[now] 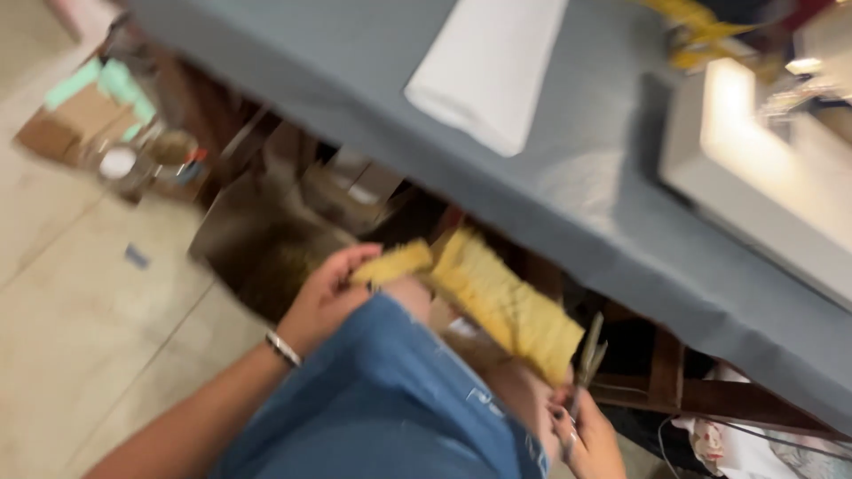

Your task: Trimming the edges of yellow foam inserts using scissors

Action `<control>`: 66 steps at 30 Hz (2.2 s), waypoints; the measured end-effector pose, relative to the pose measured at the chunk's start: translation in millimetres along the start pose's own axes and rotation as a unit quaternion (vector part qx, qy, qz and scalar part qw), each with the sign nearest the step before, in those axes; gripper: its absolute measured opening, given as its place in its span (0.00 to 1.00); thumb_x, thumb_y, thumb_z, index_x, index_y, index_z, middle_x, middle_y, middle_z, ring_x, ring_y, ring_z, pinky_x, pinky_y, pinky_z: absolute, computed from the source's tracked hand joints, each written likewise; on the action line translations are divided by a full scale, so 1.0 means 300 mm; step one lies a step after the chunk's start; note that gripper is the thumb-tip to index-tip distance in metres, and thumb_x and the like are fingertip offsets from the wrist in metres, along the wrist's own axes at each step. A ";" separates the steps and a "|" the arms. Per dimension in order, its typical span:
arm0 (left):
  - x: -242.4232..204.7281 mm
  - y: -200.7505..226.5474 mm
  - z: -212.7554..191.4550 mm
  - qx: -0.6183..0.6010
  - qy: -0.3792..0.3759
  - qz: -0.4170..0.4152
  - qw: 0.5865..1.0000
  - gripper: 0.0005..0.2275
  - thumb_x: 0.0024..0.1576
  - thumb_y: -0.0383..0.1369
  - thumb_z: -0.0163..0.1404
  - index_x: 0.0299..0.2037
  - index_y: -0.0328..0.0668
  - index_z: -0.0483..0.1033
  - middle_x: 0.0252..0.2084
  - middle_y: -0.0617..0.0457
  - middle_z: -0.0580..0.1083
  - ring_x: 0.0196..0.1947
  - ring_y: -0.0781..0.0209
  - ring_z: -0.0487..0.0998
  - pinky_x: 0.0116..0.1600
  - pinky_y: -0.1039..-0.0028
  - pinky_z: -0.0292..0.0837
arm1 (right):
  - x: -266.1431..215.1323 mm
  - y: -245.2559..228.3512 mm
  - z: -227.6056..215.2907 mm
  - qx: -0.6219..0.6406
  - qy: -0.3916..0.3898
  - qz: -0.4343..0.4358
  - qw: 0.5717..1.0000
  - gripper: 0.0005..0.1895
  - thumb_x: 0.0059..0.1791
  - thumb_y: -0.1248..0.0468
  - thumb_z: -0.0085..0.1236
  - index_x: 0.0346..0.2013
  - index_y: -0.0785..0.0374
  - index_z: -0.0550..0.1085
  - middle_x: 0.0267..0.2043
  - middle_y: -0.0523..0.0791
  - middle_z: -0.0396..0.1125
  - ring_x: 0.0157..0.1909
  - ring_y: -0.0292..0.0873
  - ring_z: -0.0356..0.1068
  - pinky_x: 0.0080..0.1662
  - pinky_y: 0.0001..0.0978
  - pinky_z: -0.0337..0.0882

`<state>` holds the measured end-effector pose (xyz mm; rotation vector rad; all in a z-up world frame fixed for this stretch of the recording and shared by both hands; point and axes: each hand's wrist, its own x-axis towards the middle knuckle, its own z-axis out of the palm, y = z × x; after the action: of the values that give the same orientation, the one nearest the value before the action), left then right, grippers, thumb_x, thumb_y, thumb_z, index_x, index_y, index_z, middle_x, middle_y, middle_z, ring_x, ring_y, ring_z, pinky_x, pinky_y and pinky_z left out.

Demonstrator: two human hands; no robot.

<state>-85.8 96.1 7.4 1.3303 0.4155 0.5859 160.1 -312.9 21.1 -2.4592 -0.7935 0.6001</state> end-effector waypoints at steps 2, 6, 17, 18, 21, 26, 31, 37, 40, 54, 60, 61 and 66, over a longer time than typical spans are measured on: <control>-0.045 0.028 -0.048 0.027 0.024 0.018 0.999 0.21 0.56 0.26 0.50 0.62 0.40 0.70 0.59 0.50 0.75 0.53 0.63 0.76 0.58 0.74 0.70 | 0.022 -0.285 0.031 -0.026 -0.098 -0.063 0.993 0.24 0.47 0.39 0.44 0.44 0.49 0.74 0.42 0.35 0.76 0.43 0.33 0.74 0.49 0.27 0.69; -0.118 0.121 -0.120 0.042 0.054 -0.009 0.998 0.21 0.56 0.24 0.51 0.61 0.44 0.75 0.32 0.61 0.73 0.23 0.75 0.65 0.30 0.82 0.62 | 0.109 -0.757 0.136 -0.186 -0.272 -0.225 0.917 0.26 0.48 0.31 0.32 0.33 0.48 0.62 0.30 0.39 0.62 0.30 0.44 0.62 0.36 0.41 0.61; -0.254 0.024 -0.314 -0.059 0.157 -0.007 0.986 0.17 0.55 0.22 0.53 0.56 0.31 0.78 0.40 0.43 0.80 0.30 0.66 0.76 0.38 0.74 0.78 | 0.414 -0.949 0.521 -0.063 -0.398 -0.337 0.851 0.19 0.54 0.47 0.45 0.42 0.60 0.69 0.32 0.60 0.69 0.41 0.69 0.72 0.42 0.61 0.71; -0.256 0.002 -0.325 -0.072 0.160 -0.009 0.984 0.18 0.54 0.22 0.53 0.56 0.31 0.78 0.40 0.41 0.79 0.29 0.65 0.75 0.37 0.74 0.79 | 0.435 -0.933 0.552 -0.068 -0.392 -0.334 0.854 0.17 0.53 0.46 0.49 0.41 0.57 0.70 0.30 0.57 0.69 0.40 0.65 0.73 0.41 0.57 0.72; -0.261 -0.043 -0.365 -0.077 0.183 -0.012 0.980 0.20 0.54 0.21 0.53 0.59 0.33 0.77 0.40 0.43 0.79 0.28 0.65 0.76 0.36 0.75 0.79 | 0.448 -0.920 0.629 -0.048 -0.396 -0.284 0.872 0.16 0.53 0.45 0.50 0.37 0.54 0.73 0.24 0.48 0.72 0.36 0.57 0.75 0.39 0.50 0.74; -0.273 -0.053 -0.409 -0.071 0.210 -0.019 0.975 0.19 0.56 0.21 0.53 0.59 0.36 0.77 0.40 0.44 0.79 0.27 0.67 0.77 0.35 0.78 0.79 | 0.474 -0.846 0.769 -0.019 -0.395 -0.223 0.891 0.15 0.54 0.46 0.52 0.31 0.50 0.75 0.17 0.40 0.70 0.29 0.46 0.74 0.36 0.37 0.74; -0.302 -0.089 -0.436 -0.099 0.241 -0.055 0.964 0.19 0.56 0.22 0.52 0.59 0.35 0.76 0.38 0.41 0.79 0.27 0.64 0.78 0.37 0.76 0.80 | 0.505 -0.789 0.829 0.027 -0.455 -0.211 0.865 0.16 0.55 0.48 0.46 0.33 0.52 0.75 0.19 0.42 0.72 0.27 0.43 0.72 0.35 0.35 0.73; -0.293 -0.086 -0.405 -0.124 0.241 -0.074 0.960 0.19 0.57 0.23 0.53 0.60 0.36 0.76 0.38 0.41 0.79 0.27 0.67 0.76 0.37 0.76 0.81 | 0.455 -0.902 0.764 0.017 -0.507 -0.291 0.811 0.21 0.55 0.49 0.40 0.46 0.64 0.69 0.36 0.61 0.72 0.44 0.69 0.72 0.45 0.62 0.72; -0.291 -0.097 -0.388 -0.116 0.213 -0.074 0.967 0.18 0.56 0.22 0.53 0.58 0.35 0.78 0.37 0.41 0.79 0.27 0.66 0.76 0.36 0.75 0.81 | 0.448 -0.919 0.761 0.018 -0.501 -0.289 0.815 0.24 0.56 0.48 0.42 0.47 0.69 0.70 0.41 0.66 0.70 0.48 0.73 0.70 0.48 0.65 0.71; -0.300 -0.127 -0.417 -0.075 0.246 -0.073 0.964 0.19 0.56 0.21 0.51 0.58 0.37 0.78 0.39 0.40 0.79 0.26 0.66 0.78 0.37 0.76 0.81 | 0.453 -0.888 0.751 0.001 -0.533 -0.261 0.805 0.20 0.55 0.50 0.40 0.41 0.64 0.70 0.31 0.59 0.73 0.41 0.67 0.73 0.44 0.59 0.73; -0.306 -0.114 -0.377 -0.051 0.199 -0.068 0.976 0.19 0.55 0.21 0.52 0.58 0.37 0.78 0.40 0.43 0.79 0.25 0.68 0.78 0.35 0.76 0.81 | 0.417 -0.948 0.741 -0.023 -0.491 -0.256 0.832 0.18 0.55 0.49 0.48 0.39 0.61 0.72 0.28 0.55 0.72 0.39 0.63 0.74 0.42 0.54 0.73; -0.299 -0.109 -0.382 -0.050 0.200 -0.067 0.976 0.19 0.55 0.21 0.52 0.58 0.37 0.78 0.40 0.43 0.79 0.25 0.68 0.78 0.35 0.76 0.81 | 0.411 -0.935 0.750 -0.023 -0.492 -0.257 0.832 0.18 0.55 0.49 0.48 0.39 0.61 0.72 0.28 0.55 0.72 0.39 0.63 0.74 0.42 0.54 0.73; -0.294 -0.158 -0.402 -0.053 0.234 -0.064 0.969 0.19 0.55 0.20 0.52 0.58 0.36 0.76 0.41 0.45 0.79 0.26 0.67 0.78 0.37 0.75 0.81 | 0.409 -0.847 0.799 0.036 -0.459 -0.205 0.864 0.16 0.55 0.52 0.53 0.26 0.54 0.74 0.14 0.40 0.68 0.22 0.39 0.70 0.29 0.28 0.71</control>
<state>-219.5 129.6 -67.4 1.0467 0.8380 0.8044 16.3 19.5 -55.8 -1.7429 -1.5437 1.6157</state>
